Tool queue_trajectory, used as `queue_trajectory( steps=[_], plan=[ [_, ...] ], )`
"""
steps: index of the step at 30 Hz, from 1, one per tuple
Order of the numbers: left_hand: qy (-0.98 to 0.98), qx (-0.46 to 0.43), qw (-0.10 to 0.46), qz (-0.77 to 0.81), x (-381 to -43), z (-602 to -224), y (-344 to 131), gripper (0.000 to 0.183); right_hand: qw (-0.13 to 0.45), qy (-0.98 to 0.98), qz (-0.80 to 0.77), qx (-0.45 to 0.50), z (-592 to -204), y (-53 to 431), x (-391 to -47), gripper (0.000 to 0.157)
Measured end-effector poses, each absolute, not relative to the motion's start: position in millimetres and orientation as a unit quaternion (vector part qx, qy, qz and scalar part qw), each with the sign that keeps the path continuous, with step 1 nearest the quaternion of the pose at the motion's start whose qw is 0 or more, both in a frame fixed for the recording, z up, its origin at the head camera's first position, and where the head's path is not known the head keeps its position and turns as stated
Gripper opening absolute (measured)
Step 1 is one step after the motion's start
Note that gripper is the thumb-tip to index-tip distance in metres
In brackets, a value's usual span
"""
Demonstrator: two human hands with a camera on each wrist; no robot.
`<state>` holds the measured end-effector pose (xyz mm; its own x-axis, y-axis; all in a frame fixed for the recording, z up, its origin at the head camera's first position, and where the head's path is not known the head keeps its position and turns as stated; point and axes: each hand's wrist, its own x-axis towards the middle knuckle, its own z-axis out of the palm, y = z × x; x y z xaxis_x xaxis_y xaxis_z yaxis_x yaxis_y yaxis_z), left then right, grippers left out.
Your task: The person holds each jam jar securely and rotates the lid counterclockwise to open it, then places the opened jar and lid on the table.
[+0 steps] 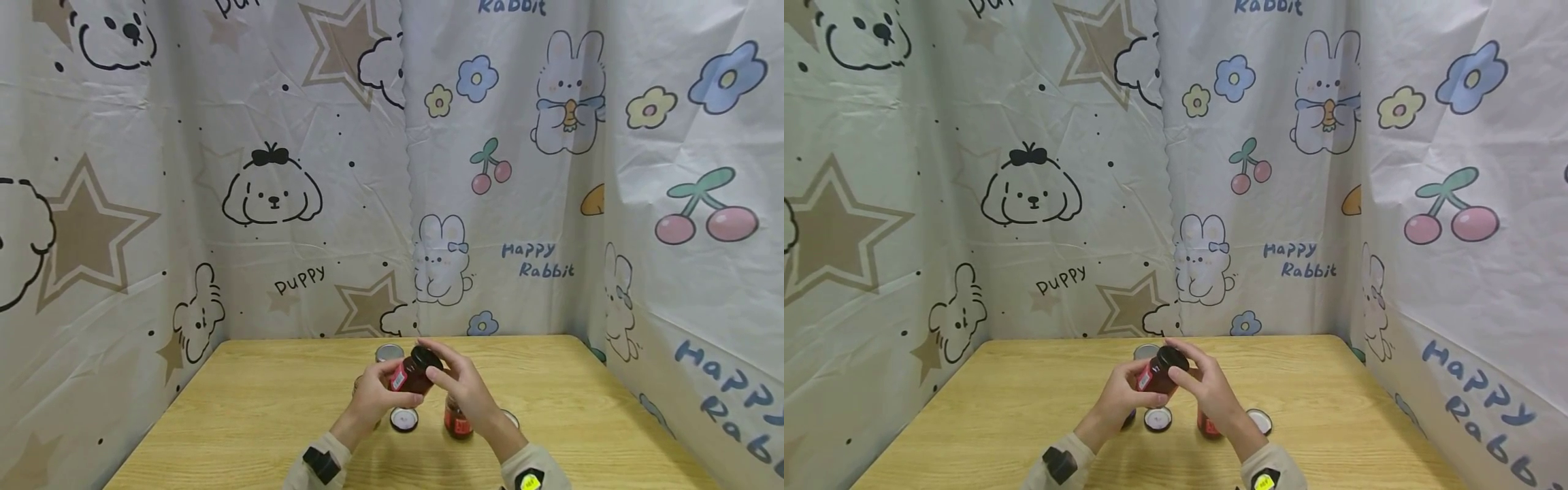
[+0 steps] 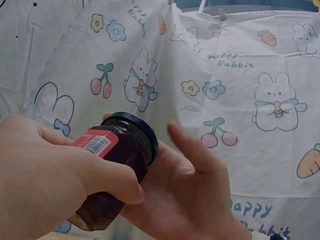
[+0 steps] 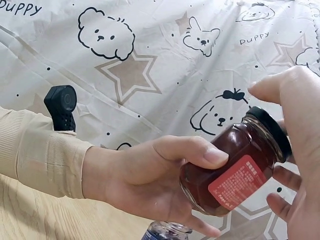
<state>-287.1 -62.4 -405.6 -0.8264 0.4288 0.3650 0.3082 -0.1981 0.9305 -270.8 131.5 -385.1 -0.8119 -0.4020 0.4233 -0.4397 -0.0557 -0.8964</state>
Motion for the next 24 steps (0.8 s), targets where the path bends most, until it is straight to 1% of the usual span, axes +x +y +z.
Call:
queue_trajectory(
  steps=[4,6,9,12,17,24],
  plan=[
    [0.64,0.292,0.043,0.709,-298.5,-417.5,-60.2,0.056,0.059,-0.715,0.64,0.276,-387.7,128.3,-273.9,0.038],
    [0.643,0.298,0.042,0.704,-300.9,-420.3,-59.5,0.055,0.069,-0.722,0.637,0.261,-388.6,127.0,-275.1,0.038],
    [0.64,0.31,0.043,0.701,-301.3,-422.2,-60.3,0.053,0.067,-0.724,0.639,0.25,-388.7,126.4,-275.7,0.039],
    [0.632,0.318,0.056,0.704,-300.5,-423.4,-62.4,0.052,0.053,-0.725,0.641,0.245,-387.0,127.5,-273.8,0.043],
    [0.619,0.324,0.083,0.711,-301.6,-424.4,-66.1,0.053,0.057,-0.743,0.618,0.252,-369.8,126.3,-260.0,0.051],
    [0.608,0.334,0.076,0.717,-301.8,-425.8,-72.0,0.051,0.058,-0.737,0.614,0.276,-367.1,124.6,-256.4,0.054]
  ],
)
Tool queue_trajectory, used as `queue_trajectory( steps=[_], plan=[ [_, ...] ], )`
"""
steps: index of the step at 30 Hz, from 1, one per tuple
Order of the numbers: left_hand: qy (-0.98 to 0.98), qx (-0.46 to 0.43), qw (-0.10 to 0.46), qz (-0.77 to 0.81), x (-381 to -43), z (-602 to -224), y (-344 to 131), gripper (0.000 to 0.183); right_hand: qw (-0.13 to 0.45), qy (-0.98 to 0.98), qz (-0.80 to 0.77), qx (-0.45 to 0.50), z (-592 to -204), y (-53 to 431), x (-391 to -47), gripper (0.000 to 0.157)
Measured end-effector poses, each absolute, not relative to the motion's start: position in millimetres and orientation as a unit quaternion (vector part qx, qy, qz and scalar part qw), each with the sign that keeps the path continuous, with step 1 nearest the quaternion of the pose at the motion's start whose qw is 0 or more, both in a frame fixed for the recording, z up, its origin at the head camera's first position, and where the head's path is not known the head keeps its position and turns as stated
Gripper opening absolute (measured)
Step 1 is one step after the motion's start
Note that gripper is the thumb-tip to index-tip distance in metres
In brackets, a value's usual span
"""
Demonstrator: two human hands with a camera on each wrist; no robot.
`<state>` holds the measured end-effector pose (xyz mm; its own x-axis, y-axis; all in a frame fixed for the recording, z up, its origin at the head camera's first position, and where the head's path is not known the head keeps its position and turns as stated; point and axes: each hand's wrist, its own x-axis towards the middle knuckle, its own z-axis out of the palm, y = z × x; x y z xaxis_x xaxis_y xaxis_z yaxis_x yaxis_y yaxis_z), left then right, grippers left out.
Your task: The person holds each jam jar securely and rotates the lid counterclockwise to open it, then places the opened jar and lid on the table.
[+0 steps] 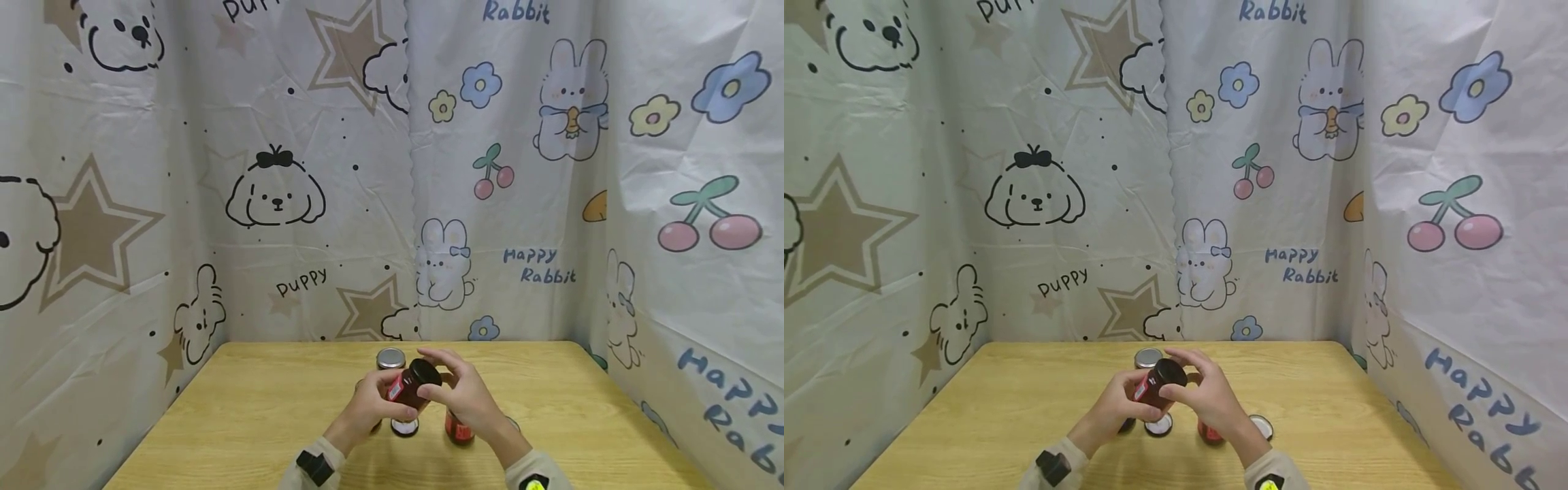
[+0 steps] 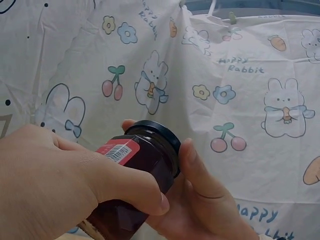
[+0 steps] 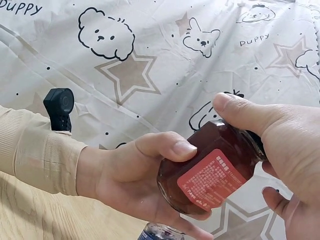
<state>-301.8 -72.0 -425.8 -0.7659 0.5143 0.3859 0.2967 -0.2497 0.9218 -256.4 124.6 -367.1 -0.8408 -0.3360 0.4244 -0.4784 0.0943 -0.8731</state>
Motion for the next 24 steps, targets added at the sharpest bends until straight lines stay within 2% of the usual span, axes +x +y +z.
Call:
queue_trajectory(
  steps=[6,15,24],
  plan=[
    [0.591,0.359,0.08,0.718,-300.6,-425.1,-74.3,0.049,0.055,-0.733,0.596,0.324,-363.3,126.2,-254.0,0.052],
    [0.57,0.373,0.093,0.726,-301.1,-430.2,-75.0,0.047,-0.024,-0.697,0.609,0.377,-380.4,135.7,-268.9,0.05],
    [0.597,0.337,0.049,0.726,-302.5,-429.8,-71.1,0.052,0.014,-0.681,0.62,0.388,-384.9,132.2,-274.4,0.051]
  ],
)
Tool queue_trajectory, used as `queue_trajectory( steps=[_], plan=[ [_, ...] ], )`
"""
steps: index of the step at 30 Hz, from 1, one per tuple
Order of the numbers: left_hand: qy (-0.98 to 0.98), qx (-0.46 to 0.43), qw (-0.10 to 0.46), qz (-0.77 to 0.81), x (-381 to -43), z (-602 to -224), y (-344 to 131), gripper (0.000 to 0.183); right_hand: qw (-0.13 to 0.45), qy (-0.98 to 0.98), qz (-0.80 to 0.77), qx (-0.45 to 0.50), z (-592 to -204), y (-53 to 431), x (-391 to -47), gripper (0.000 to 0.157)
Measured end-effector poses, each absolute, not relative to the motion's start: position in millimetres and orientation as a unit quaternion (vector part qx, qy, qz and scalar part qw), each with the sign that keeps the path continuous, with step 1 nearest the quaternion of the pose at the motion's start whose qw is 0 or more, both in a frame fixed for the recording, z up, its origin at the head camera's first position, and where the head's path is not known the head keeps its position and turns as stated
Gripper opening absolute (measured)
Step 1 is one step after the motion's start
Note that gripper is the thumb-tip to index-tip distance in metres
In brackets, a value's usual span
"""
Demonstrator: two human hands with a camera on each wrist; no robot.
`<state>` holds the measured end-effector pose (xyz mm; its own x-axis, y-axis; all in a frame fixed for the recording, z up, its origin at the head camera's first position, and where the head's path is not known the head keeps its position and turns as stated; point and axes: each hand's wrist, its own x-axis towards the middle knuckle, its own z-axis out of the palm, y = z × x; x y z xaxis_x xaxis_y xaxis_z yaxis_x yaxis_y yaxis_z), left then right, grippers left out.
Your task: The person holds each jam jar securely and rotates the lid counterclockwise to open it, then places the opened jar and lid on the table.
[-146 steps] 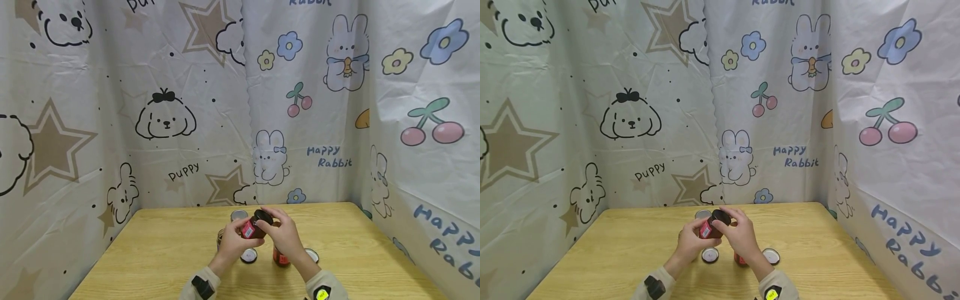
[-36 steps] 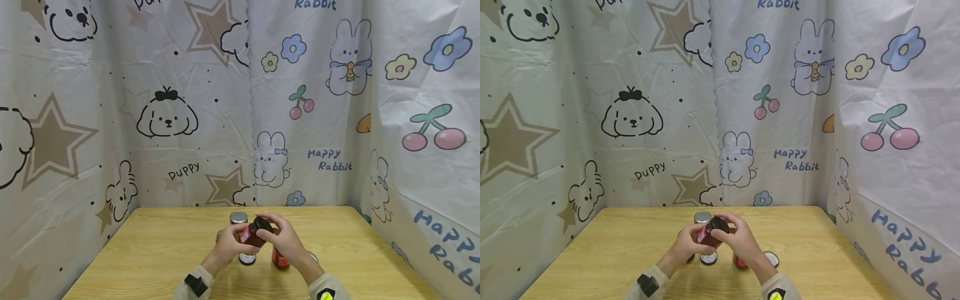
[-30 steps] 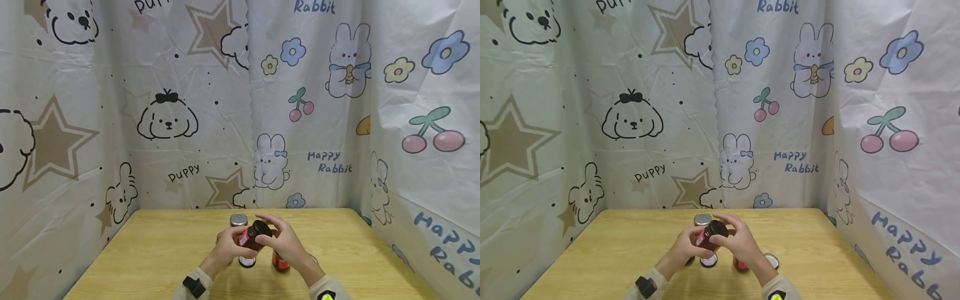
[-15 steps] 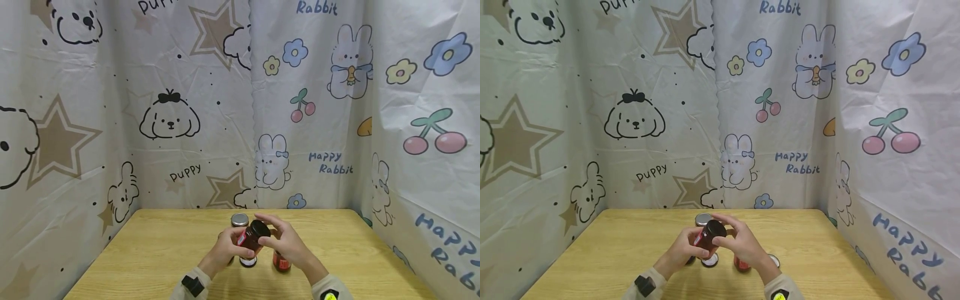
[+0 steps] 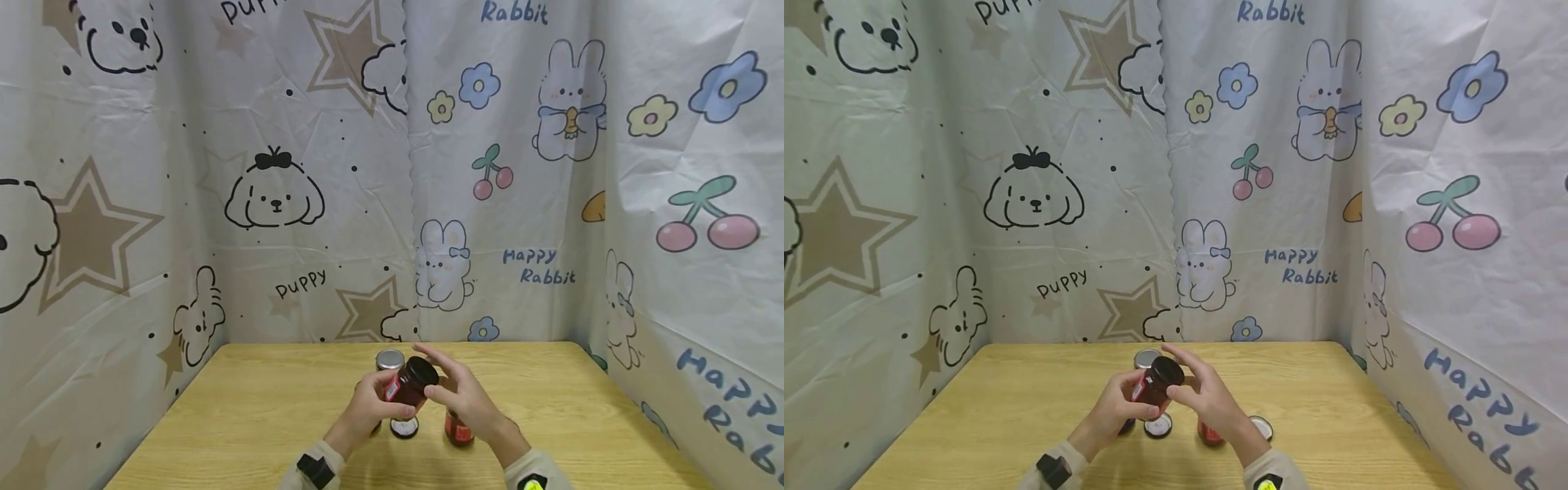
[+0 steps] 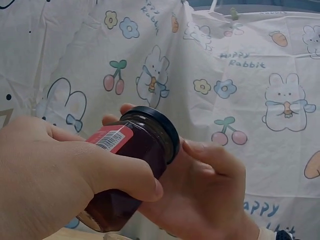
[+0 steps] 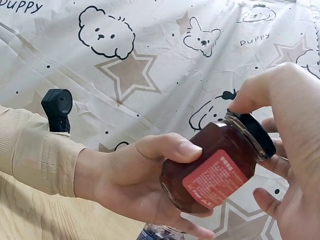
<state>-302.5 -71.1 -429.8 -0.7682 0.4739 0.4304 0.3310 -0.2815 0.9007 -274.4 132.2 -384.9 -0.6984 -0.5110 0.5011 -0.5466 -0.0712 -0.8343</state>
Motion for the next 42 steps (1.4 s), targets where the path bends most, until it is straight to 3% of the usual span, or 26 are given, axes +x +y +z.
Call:
queue_trajectory(
  steps=[8,13,19,28,33,42],
  plan=[
    [0.636,0.305,0.014,0.709,-301.6,-428.0,-66.7,0.057,0.111,-0.772,0.569,0.262,-371.7,117.9,-259.1,0.042],
    [0.645,0.294,0.01,0.705,-301.7,-429.5,-66.6,0.055,0.116,-0.784,0.559,0.244,-363.3,115.7,-250.8,0.046],
    [0.613,0.314,0.025,0.724,-303.2,-430.5,-69.0,0.054,0.12,-0.751,0.579,0.294,-362.6,117.1,-252.5,0.048],
    [0.592,0.325,0.049,0.736,-303.8,-431.1,-72.0,0.054,0.03,-0.712,0.614,0.339,-364.6,122.6,-254.6,0.048],
    [0.6,0.321,0.042,0.732,-304.4,-431.7,-71.6,0.053,0.015,-0.693,0.624,0.36,-377.0,125.2,-265.6,0.048],
    [0.632,0.306,0.01,0.712,-305.1,-432.6,-69.5,0.059,0.088,-0.723,0.603,0.324,-383.7,122.5,-272.5,0.041]
  ],
)
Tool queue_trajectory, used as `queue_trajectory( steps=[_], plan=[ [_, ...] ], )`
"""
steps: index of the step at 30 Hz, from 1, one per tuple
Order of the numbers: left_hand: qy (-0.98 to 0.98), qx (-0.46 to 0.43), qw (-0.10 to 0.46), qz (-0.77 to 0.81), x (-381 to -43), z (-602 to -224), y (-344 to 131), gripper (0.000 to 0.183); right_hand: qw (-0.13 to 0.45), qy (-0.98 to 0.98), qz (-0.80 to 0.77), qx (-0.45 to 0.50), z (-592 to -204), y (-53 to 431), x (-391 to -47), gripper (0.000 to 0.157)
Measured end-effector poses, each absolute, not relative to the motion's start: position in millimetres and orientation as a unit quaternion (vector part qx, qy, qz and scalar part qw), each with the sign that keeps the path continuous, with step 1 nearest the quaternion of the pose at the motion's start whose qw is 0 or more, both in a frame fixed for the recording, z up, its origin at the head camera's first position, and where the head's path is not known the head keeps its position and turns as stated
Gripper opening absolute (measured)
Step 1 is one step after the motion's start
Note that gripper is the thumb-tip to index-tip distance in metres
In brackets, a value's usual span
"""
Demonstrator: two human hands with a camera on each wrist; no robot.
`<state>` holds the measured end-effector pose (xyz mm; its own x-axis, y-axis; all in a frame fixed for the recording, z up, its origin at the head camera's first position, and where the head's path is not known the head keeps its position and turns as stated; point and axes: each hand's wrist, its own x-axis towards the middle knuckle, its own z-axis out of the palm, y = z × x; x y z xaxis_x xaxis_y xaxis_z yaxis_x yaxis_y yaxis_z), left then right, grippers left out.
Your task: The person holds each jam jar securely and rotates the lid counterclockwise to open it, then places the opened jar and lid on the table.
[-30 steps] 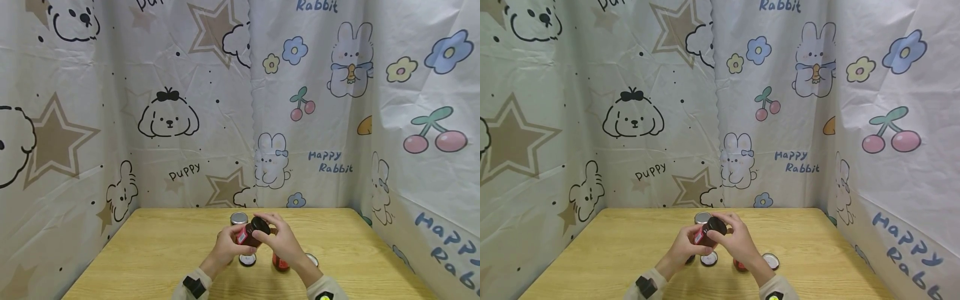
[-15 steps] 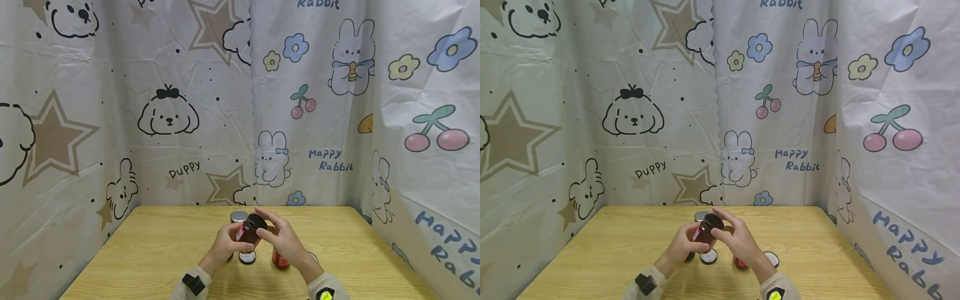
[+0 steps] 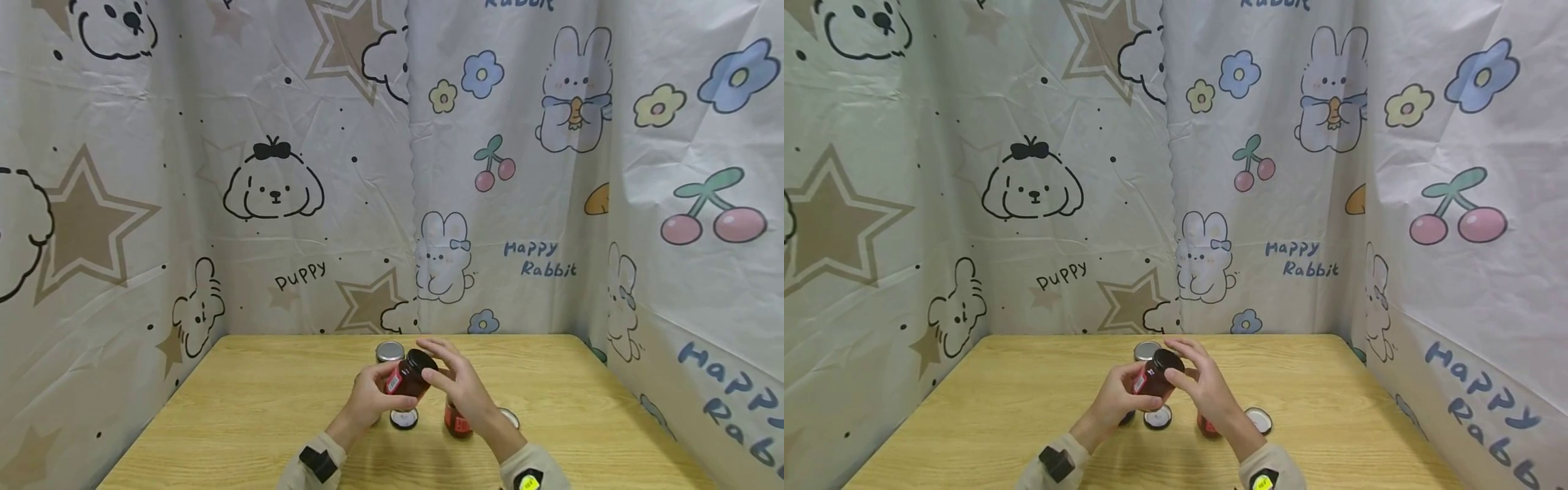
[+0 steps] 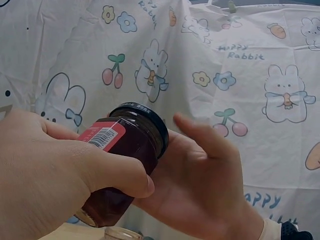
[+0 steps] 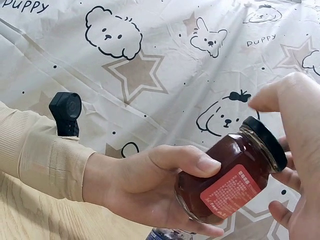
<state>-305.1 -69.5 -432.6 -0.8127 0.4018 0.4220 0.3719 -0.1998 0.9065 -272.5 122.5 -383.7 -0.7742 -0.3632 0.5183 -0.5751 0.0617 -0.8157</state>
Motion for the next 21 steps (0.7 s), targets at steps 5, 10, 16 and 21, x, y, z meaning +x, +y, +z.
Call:
queue_trajectory(
  steps=[5,10,16,21],
  plan=[
    [0.644,0.307,0.002,0.701,-304.5,-433.9,-68.3,0.061,0.106,-0.749,0.603,0.254,-389.5,118.2,-275.5,0.036],
    [0.649,0.304,0.005,0.698,-303.6,-431.8,-68.3,0.06,0.116,-0.766,0.592,0.221,-391.6,117.0,-277.0,0.039],
    [0.651,0.299,0.012,0.698,-295.2,-420.3,-70.4,0.059,0.118,-0.763,0.59,0.237,-389.5,118.1,-275.0,0.044],
    [0.647,0.299,0.006,0.701,-294.2,-419.7,-71.1,0.058,0.12,-0.76,0.586,0.255,-389.2,118.9,-276.0,0.046]
  ],
)
